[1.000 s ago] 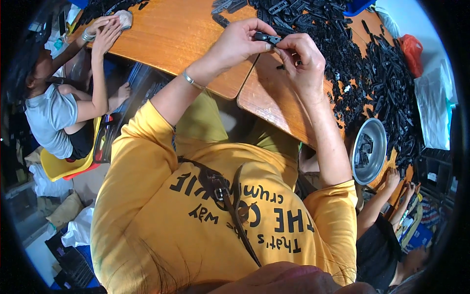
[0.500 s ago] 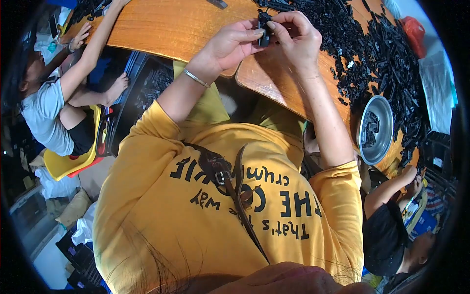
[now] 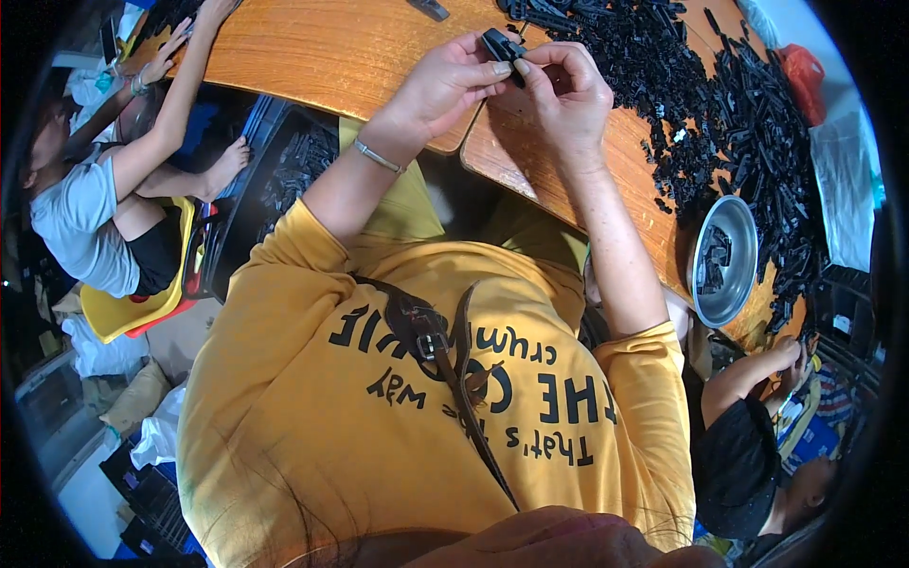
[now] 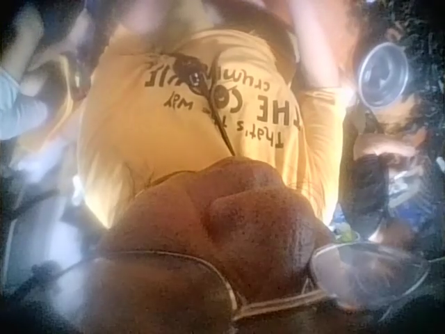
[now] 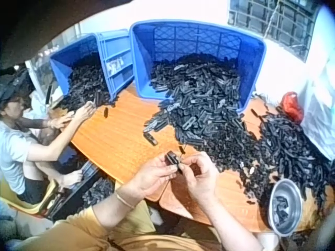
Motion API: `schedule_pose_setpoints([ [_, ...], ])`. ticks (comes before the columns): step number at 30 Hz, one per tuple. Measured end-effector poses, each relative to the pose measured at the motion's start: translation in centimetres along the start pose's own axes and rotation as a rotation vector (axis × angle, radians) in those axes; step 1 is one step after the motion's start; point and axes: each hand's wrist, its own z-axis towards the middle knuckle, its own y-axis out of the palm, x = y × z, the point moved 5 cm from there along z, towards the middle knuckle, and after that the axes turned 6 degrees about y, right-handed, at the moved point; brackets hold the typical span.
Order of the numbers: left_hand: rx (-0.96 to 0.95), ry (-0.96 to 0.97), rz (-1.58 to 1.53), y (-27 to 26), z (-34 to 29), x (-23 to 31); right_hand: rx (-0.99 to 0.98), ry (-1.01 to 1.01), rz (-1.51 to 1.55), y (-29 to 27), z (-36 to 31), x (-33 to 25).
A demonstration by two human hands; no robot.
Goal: The person assembles and sorts small black plastic components by hand on a workshop table, placing them into a sorting bowl.
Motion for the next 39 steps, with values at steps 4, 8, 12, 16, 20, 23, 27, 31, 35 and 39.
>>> schedule_pose_setpoints([
  [4, 0.065, 0.052, 0.056, 0.4, -0.4, 0.4, -0.069, -0.111, -0.181, -0.2, -0.3, -1.0],
  [8, 0.034, 0.069, 0.114, 0.7, -0.9, 0.7, -0.091, -0.105, -0.219, -0.1, -0.5, -1.1],
  [12, 0.040, 0.208, 0.365, 2.3, -1.8, 2.4, -0.160, 0.354, -0.088, 0.7, -1.1, 0.5],
  [16, 0.132, 0.276, 0.540, 2.0, -4.0, 4.1, -0.188, 0.381, -0.016, 3.0, -2.4, 0.3],
  [20, 0.175, 0.126, 0.513, -0.3, -6.2, 5.2, -0.306, 0.547, 0.191, 6.6, -4.2, 1.6],
  [23, 0.181, -0.204, 0.649, -2.0, -9.8, 8.7, -0.526, 0.486, 0.210, 6.4, -5.0, 1.2],
  [27, 0.061, -0.269, 1.542, -7.3, -15.4, 14.6, -0.252, 0.056, -0.387, -1.7, -1.8, 0.9],
  [31, 0.180, 0.033, 1.622, -6.4, -12.1, 15.2, -0.230, 0.045, -0.718, -4.0, -0.4, 0.8],
  [35, 0.021, 0.465, 1.926, -4.2, -3.5, 11.6, -0.503, 0.011, -0.948, -2.6, 0.6, 4.0],
  [39, -0.024, 0.602, 2.024, -4.3, 2.2, 10.5, -0.583, 0.038, -1.007, -1.9, 1.7, 3.7],
])
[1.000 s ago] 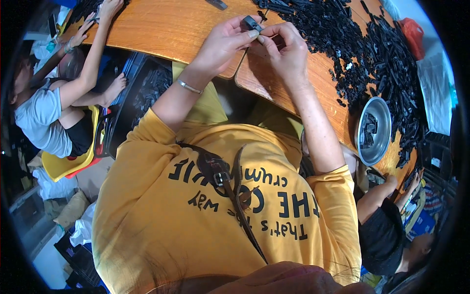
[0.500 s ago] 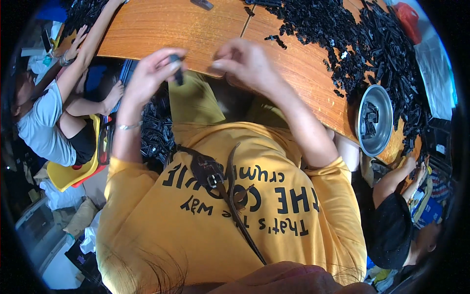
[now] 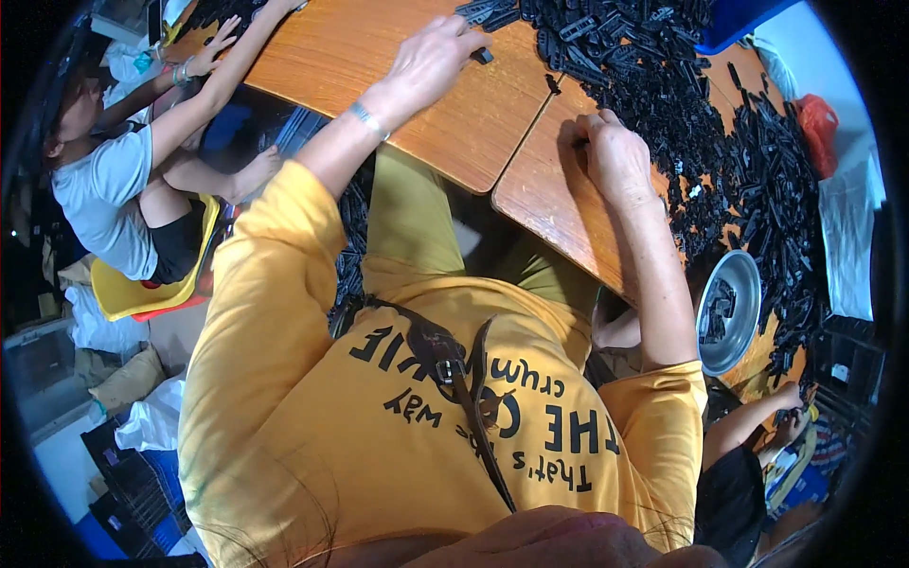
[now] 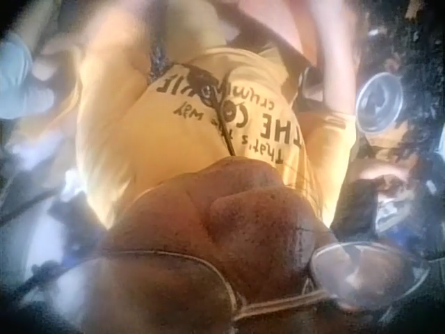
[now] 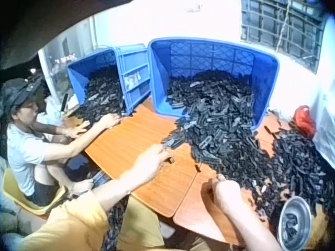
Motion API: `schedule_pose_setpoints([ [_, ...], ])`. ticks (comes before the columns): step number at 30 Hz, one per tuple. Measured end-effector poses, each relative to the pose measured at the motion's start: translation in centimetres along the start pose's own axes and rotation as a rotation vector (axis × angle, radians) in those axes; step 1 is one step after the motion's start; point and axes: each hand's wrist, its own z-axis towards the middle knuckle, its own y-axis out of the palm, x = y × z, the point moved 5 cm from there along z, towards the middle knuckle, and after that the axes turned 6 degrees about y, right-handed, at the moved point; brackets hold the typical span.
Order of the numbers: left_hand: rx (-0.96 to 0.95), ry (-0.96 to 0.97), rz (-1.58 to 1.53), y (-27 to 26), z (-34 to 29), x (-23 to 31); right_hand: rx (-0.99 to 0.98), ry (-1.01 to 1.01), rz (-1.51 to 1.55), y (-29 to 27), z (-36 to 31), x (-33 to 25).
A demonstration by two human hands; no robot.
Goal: The person assembles and sorts small black plastic components by hand on a workshop table, placing them into a sorting bowl.
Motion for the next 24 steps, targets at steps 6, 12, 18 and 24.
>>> schedule_pose_setpoints([
  [6, -0.108, 0.056, 0.116, 2.3, 1.8, -2.6, 0.003, -0.026, 0.065, -0.9, 0.7, -0.3],
  [12, -0.073, -0.107, -0.184, 2.2, 0.3, -0.7, 0.146, 0.033, 0.351, -1.1, 0.9, 0.5],
  [18, 0.037, -0.224, -0.724, 1.1, 0.5, 3.8, 0.360, 0.168, 0.995, -0.8, 0.7, -2.1],
  [24, 0.038, -0.323, -1.136, 0.2, 1.3, 6.7, 0.565, -0.059, 0.983, -3.7, -0.2, -4.4],
])
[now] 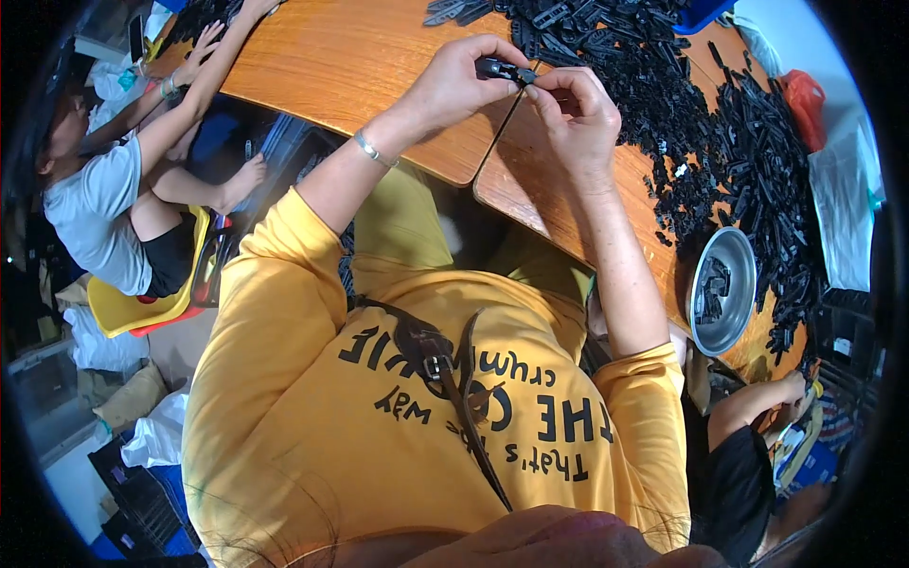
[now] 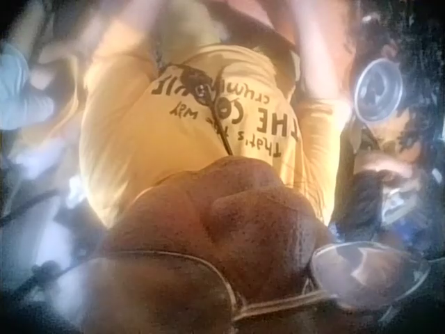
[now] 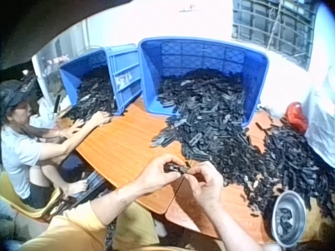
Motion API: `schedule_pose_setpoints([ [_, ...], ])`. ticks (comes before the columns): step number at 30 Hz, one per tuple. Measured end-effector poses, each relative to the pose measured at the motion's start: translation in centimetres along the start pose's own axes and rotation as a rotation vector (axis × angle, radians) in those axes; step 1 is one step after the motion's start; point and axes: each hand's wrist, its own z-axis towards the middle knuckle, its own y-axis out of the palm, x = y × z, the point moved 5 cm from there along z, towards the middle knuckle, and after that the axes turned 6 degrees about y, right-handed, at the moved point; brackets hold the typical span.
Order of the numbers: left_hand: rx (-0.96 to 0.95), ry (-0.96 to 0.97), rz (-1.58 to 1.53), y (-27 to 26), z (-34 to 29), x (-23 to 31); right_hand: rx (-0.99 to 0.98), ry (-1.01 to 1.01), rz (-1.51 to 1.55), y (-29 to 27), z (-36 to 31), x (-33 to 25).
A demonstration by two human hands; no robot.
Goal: The person assembles and sorts small black plastic components by hand on a workshop table, placing them into a sorting bowl.
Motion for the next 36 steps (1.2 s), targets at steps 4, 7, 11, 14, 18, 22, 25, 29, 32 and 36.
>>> schedule_pose_setpoints([
  [4, -0.045, -0.063, -0.097, 0.2, -0.1, 0.5, -0.004, -0.095, -0.064, -0.6, -0.4, -0.5],
  [7, -0.021, -0.048, -0.154, 0.3, -0.7, 0.9, -0.011, -0.117, -0.068, -0.8, -0.7, -1.3],
  [11, -0.059, -0.224, -0.311, 0.8, -1.6, 0.5, -0.013, -0.112, -0.068, -1.1, -1.0, -1.1],
  [14, -0.085, -0.286, -0.547, 1.1, -2.0, 0.2, 0.020, -0.071, 0.000, -1.1, -1.1, -1.0],
  [18, -0.033, -0.347, -0.893, 1.9, -3.0, -1.2, 0.033, -0.078, 0.004, -0.8, -0.9, -1.5],
  [22, -0.091, -0.275, -1.111, 3.2, -3.4, -1.3, 0.013, -0.042, 0.076, -0.5, -0.4, -1.6],
  [25, -0.104, -0.270, -1.106, 3.1, -3.5, -2.0, 0.013, -0.015, 0.080, -0.7, -0.4, -1.6],
  [29, 0.001, -0.266, -1.089, 1.9, -3.5, -2.5, 0.006, 0.086, 0.135, -0.6, -1.4, -1.2],
  [32, 0.064, -0.273, -1.006, 1.7, -3.5, -2.5, 0.009, 0.059, 0.143, 0.0, -1.7, -1.2],
  [36, 0.099, -0.240, -0.922, 1.8, -3.5, -2.3, -0.003, 0.075, 0.091, 0.7, -1.7, -1.3],
])
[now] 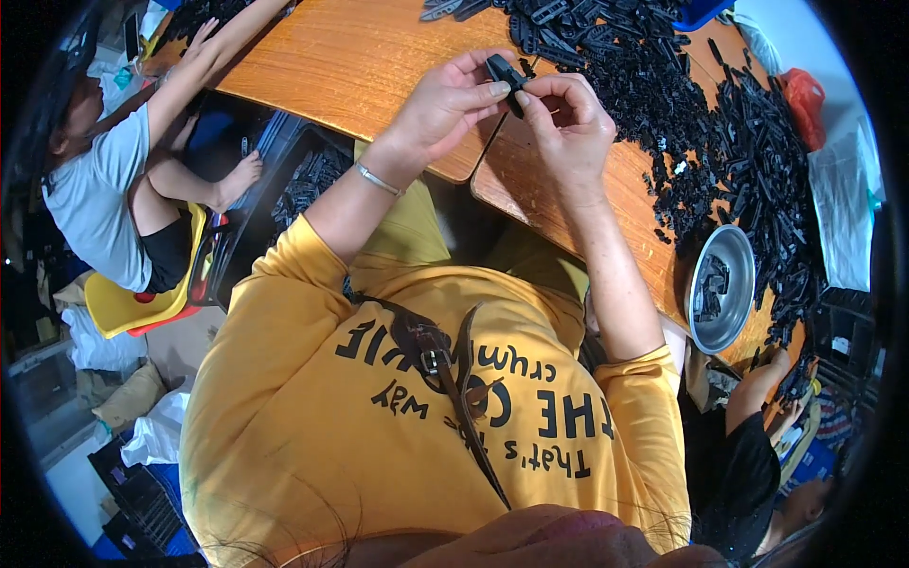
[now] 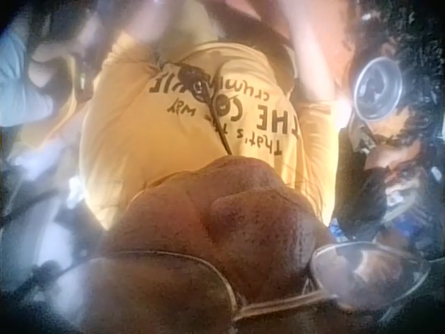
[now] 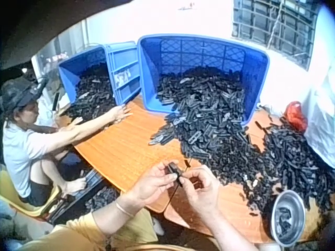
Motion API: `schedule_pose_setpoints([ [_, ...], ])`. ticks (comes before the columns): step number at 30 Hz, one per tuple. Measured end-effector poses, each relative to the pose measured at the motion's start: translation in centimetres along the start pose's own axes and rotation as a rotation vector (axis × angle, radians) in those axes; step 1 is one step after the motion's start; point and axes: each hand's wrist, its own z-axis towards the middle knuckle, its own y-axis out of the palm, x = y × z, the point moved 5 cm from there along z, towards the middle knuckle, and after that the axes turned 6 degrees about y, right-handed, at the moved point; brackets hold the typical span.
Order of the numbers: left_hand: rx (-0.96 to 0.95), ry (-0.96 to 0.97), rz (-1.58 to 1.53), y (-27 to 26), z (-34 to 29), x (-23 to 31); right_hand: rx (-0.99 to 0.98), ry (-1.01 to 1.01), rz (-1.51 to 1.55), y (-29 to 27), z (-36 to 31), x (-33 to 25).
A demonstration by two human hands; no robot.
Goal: The person assembles and sorts small black plastic components by hand on a workshop table, placing them into a sorting bowl.
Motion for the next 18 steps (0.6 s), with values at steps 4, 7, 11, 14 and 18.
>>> schedule_pose_setpoints([
  [4, 0.002, 0.051, 0.101, 0.2, -0.3, 0.7, -0.025, 0.012, -0.023, -0.1, -0.4, 0.2],
  [7, -0.013, 0.066, 0.099, 0.3, -0.4, 0.4, -0.031, 0.017, -0.022, -0.1, -0.7, 0.7],
  [11, -0.007, 0.057, 0.073, 0.5, -0.6, 0.3, 0.032, -0.007, 0.001, -0.1, -0.9, 0.3],
  [14, 0.013, 0.057, 0.075, 0.7, -0.7, 0.3, 0.027, -0.015, -0.014, -0.1, -0.6, -0.4],
  [18, 0.002, 0.091, 0.100, 0.1, -1.0, 0.2, -0.046, -0.072, -0.154, -0.1, -0.8, -0.4],
])
